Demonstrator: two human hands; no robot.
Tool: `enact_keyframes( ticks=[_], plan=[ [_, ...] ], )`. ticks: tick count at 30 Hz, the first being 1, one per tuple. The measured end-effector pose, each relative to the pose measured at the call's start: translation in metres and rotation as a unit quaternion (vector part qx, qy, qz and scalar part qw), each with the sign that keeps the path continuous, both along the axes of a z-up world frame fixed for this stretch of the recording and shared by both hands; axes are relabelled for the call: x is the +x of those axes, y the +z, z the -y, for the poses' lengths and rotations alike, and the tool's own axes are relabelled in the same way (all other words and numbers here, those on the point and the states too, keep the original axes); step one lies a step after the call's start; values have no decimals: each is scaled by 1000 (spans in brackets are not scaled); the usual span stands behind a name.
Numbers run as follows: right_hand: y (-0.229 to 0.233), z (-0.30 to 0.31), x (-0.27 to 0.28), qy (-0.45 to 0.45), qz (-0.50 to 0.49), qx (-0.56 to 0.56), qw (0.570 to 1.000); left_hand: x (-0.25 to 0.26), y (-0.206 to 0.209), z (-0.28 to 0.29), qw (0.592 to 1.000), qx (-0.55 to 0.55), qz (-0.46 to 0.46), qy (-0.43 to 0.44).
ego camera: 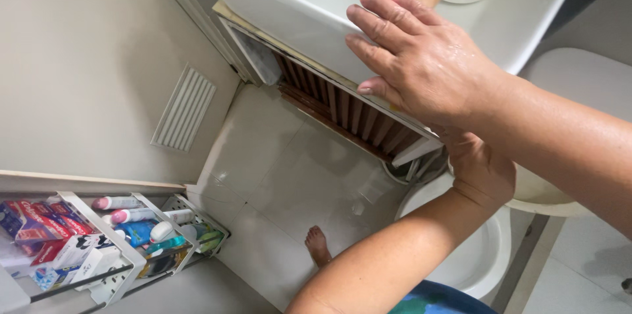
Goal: The person scrubs the base of a bathroom sink and the adjacent wall with a sponge, then uses a handheld bidet sprayer to rinse the area. They continue scrubbing the wooden cabinet door beneath the sink and the sink basin itself.
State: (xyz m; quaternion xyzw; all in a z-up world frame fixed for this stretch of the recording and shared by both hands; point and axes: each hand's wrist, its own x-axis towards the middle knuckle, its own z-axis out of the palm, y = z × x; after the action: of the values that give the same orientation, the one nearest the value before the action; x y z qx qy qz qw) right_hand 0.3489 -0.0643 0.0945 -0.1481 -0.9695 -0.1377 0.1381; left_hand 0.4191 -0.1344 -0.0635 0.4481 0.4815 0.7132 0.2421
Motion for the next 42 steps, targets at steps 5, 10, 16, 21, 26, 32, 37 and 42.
enact_keyframes(
  ticks=[5,10,16,21,26,32,37,42],
  plan=[
    [-9,3,44,20,-69,-20,997,20,-1,-3,971,-66,-228,35],
    [-54,-8,97,-14,-136,6,991,1,-8,-5,945,-103,-308,41],
    [-116,-7,120,-62,-394,-198,895,-32,-46,-19,910,57,-398,99],
    [-141,-15,134,-144,-522,-371,754,-63,-5,-13,665,23,-724,182],
    [-172,-29,135,-137,-666,-544,492,-39,78,-31,489,-97,-867,5],
    [-149,-3,128,-56,-750,-568,334,-48,128,-67,560,-140,-789,-213],
    [-130,20,92,-16,-741,-584,331,-79,127,-89,719,40,-670,-183],
    [-158,-20,86,-127,-686,-429,574,-88,110,-128,829,-68,-424,-358]
  ],
)
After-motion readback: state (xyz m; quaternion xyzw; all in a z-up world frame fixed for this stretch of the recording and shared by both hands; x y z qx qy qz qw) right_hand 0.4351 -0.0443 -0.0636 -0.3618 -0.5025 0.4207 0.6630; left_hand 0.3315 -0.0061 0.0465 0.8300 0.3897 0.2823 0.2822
